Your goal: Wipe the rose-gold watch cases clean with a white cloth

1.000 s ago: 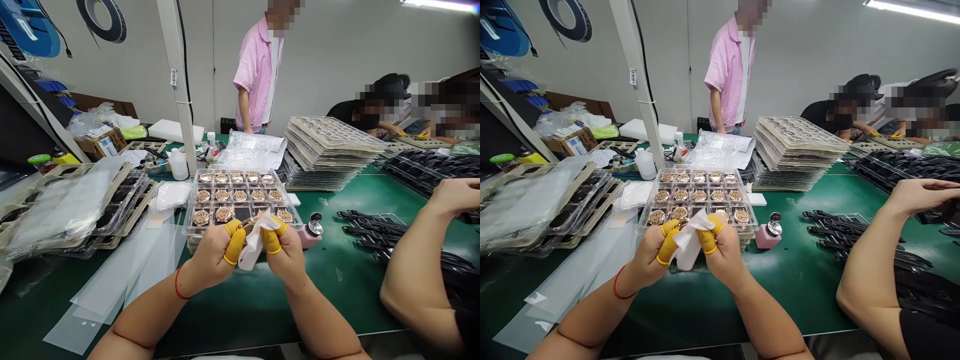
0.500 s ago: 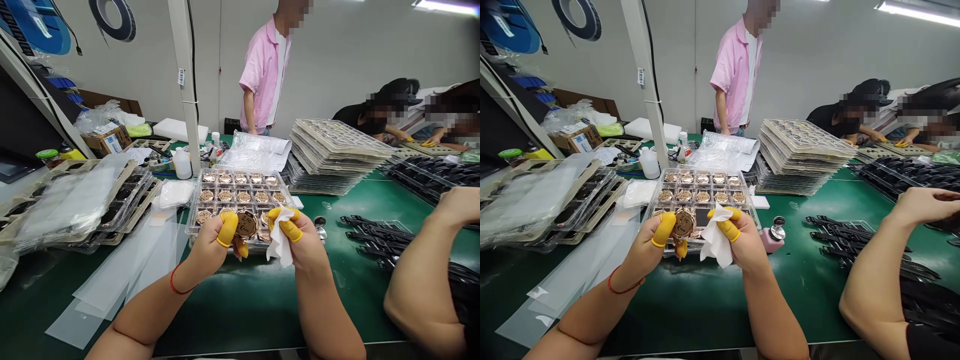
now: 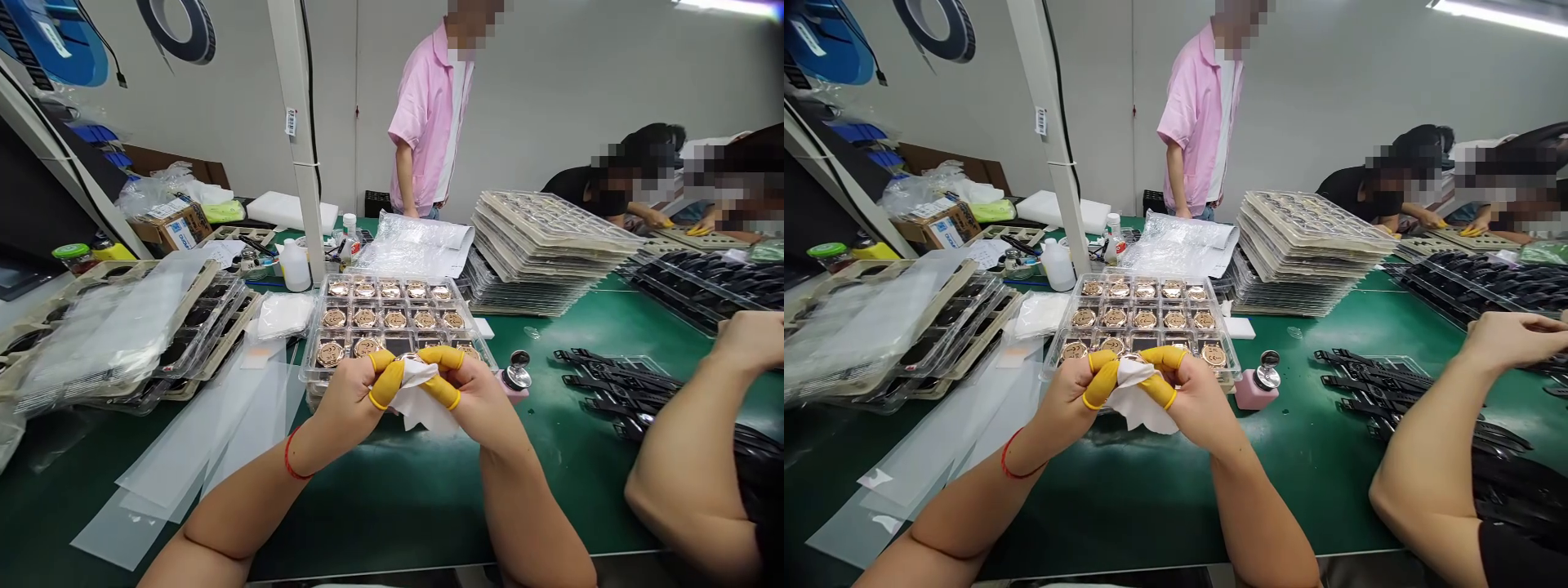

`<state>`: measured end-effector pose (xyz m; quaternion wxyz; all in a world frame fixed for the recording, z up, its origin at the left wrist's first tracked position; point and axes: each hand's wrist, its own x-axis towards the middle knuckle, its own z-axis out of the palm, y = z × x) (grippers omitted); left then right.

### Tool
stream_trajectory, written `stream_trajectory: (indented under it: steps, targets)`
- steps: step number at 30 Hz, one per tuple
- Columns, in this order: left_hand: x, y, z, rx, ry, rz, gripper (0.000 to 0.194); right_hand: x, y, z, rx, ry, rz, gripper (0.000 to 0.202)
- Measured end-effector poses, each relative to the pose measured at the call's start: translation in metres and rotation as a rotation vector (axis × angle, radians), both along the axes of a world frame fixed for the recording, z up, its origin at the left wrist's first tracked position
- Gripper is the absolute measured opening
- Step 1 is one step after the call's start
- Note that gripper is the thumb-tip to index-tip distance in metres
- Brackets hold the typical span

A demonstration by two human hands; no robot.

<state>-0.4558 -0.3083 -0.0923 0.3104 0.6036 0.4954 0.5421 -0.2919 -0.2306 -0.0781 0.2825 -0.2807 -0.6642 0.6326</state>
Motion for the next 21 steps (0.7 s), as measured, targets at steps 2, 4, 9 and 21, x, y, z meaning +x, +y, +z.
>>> stream_trajectory:
  steps: [2,4,9,21]
  targets:
    - [0.001,0.0,0.0,0.01,0.023,0.002,0.034,-0.002,-0.001,0.001,-0.016,0.006,-0.025,0.024]
    - [0.003,0.0,0.001,-0.007,0.014,-0.028,0.029,-0.003,0.0,0.001,-0.039,0.052,-0.059,0.025]
    - [0.004,0.006,-0.003,-0.031,-0.137,-0.035,0.029,-0.001,0.004,0.002,0.142,0.086,-0.048,0.016]
    - [-0.049,0.022,0.016,-0.14,-0.202,-0.012,0.052,0.026,0.017,0.0,0.53,0.332,-0.5,0.016]
